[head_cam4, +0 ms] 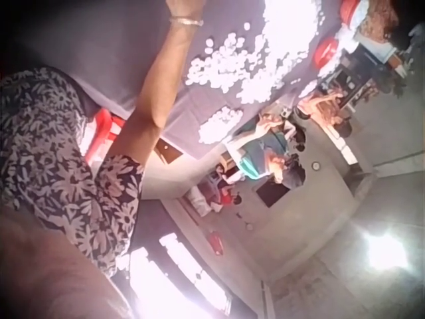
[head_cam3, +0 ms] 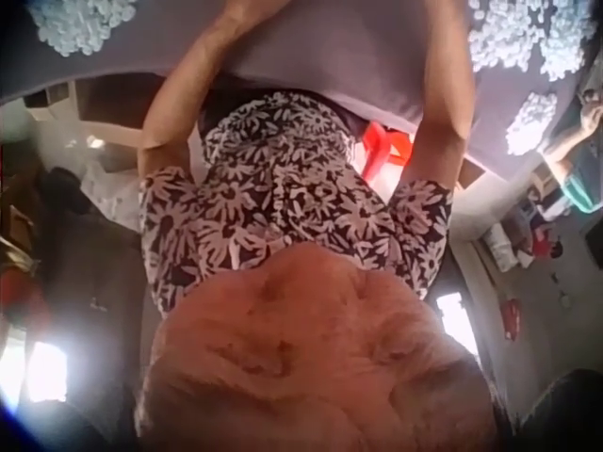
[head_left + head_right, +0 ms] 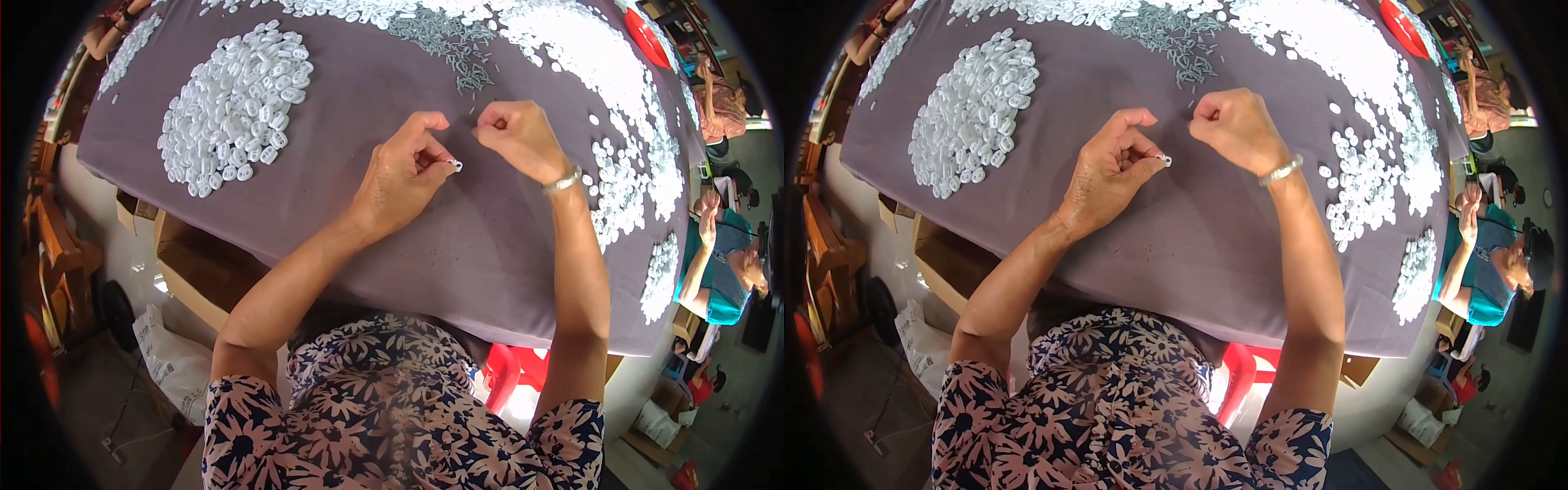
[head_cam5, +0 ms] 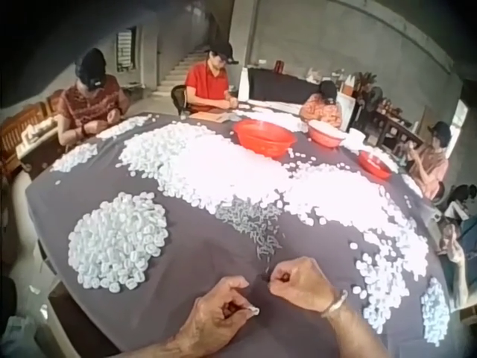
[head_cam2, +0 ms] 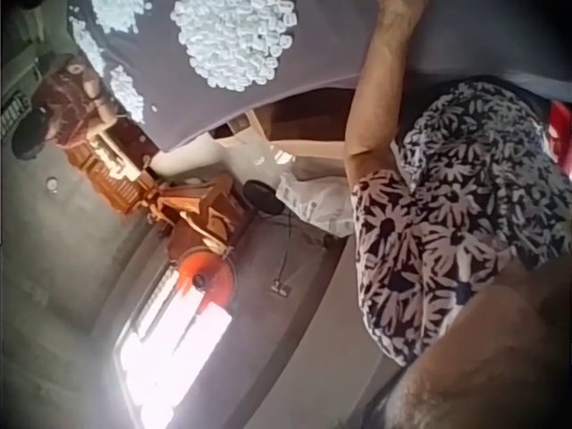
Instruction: The person assembles small roller components by hand, repeatedly picking up plastic pieces and metal pins from the table and inserting the pins into the plastic parts.
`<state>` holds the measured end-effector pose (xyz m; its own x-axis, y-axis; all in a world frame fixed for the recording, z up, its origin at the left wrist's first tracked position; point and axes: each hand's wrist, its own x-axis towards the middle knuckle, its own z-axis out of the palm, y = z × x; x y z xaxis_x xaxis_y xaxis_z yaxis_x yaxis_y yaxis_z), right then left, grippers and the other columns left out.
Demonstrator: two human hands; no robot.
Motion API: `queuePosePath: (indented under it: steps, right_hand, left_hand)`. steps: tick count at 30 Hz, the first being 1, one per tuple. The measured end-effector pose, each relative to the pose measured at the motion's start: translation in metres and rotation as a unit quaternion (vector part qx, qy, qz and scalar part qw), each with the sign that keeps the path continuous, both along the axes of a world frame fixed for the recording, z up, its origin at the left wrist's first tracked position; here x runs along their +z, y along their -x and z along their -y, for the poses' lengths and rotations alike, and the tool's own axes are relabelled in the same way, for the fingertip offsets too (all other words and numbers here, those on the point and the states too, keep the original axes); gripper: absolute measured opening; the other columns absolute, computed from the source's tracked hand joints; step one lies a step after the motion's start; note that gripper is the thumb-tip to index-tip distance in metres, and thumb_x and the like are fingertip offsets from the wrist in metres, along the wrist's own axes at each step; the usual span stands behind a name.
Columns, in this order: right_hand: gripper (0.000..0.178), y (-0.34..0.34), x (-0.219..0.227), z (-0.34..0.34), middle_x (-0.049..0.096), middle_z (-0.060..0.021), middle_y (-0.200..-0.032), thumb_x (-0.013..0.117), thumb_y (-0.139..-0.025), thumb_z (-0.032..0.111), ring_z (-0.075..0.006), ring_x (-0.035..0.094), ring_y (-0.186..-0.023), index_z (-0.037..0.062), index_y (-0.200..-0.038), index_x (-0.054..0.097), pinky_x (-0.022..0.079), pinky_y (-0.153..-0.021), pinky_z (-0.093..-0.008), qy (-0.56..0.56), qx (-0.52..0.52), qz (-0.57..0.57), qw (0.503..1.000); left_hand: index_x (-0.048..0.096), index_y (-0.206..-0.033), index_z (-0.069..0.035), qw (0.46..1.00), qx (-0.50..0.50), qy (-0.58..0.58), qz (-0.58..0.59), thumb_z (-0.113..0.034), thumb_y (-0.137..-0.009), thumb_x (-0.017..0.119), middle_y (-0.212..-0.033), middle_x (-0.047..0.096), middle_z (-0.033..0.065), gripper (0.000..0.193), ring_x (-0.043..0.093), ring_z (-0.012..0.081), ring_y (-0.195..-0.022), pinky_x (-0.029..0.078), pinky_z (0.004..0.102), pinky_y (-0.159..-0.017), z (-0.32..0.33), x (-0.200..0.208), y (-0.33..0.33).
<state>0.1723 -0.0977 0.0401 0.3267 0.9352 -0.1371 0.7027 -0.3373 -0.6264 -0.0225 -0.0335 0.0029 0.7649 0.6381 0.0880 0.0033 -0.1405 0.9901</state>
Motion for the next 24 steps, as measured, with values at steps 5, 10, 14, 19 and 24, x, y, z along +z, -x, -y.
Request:
queuePosePath:
  steps: [5, 10, 14, 19, 24]
  right_hand:
    - [0.007, 0.034, -0.01, 0.023, 0.059, 0.0031, -0.073, 0.059, -0.08, -0.002, -0.0039, 0.048, -0.066, 0.0003, -0.08, 0.065, 0.038, -0.056, -0.0217, -0.201, -0.056, -0.259, 0.943]
    - [0.009, 0.049, -0.015, 0.025, 0.057, 0.0029, -0.074, 0.059, -0.08, -0.005, -0.0028, 0.042, -0.063, 0.0011, -0.083, 0.066, 0.032, -0.052, -0.02, -0.232, -0.079, -0.352, 0.903]
    - [0.008, 0.053, -0.015, 0.028, 0.054, 0.0029, -0.072, 0.06, -0.083, -0.003, -0.0036, 0.039, -0.058, 0.0013, -0.086, 0.066, 0.029, -0.049, -0.0203, -0.187, -0.095, -0.379, 0.901]
    - [0.005, 0.056, -0.015, 0.03, 0.052, 0.0035, -0.07, 0.061, -0.087, 0.001, -0.0039, 0.039, -0.057, 0.0018, -0.089, 0.066, 0.029, -0.048, -0.0201, -0.172, -0.102, -0.429, 0.881]
    - [0.005, 0.057, -0.019, 0.031, 0.052, 0.0039, -0.07, 0.063, -0.088, 0.006, -0.0032, 0.039, -0.057, 0.0022, -0.09, 0.066, 0.031, -0.048, -0.02, -0.181, -0.098, -0.413, 0.887]
  left_hand:
    - [0.046, -0.116, -0.004, 1.0, -0.001, 0.008, 0.014, 0.0, -0.081, 0.065, -0.078, 0.064, 0.006, 0.04, 0.059, 0.012, -0.067, 0.048, 0.0271, -0.062, 0.0, 0.001, -0.001]
    - [0.045, -0.116, -0.004, 1.0, -0.001, -0.005, 0.013, 0.0, -0.08, 0.066, -0.078, 0.064, 0.0057, 0.042, 0.058, 0.0112, -0.066, 0.048, 0.0258, -0.061, -0.001, 0.001, 0.0]
    - [0.045, -0.117, -0.004, 1.0, 0.005, -0.014, 0.011, 0.0, -0.08, 0.066, -0.078, 0.064, 0.0061, 0.042, 0.058, 0.0121, -0.066, 0.048, 0.0266, -0.061, -0.002, 0.002, 0.001]
    - [0.046, -0.122, -0.003, 1.0, 0.004, -0.011, 0.013, 0.003, -0.082, 0.067, -0.078, 0.061, -0.0011, 0.046, 0.051, 0.0024, -0.067, 0.042, 0.0174, -0.061, -0.001, 0.003, 0.001]
    - [0.046, -0.122, -0.003, 1.0, 0.01, -0.027, 0.006, 0.002, -0.082, 0.067, -0.077, 0.061, -0.0014, 0.046, 0.051, 0.0025, -0.067, 0.042, 0.0175, -0.06, -0.002, 0.003, 0.002]
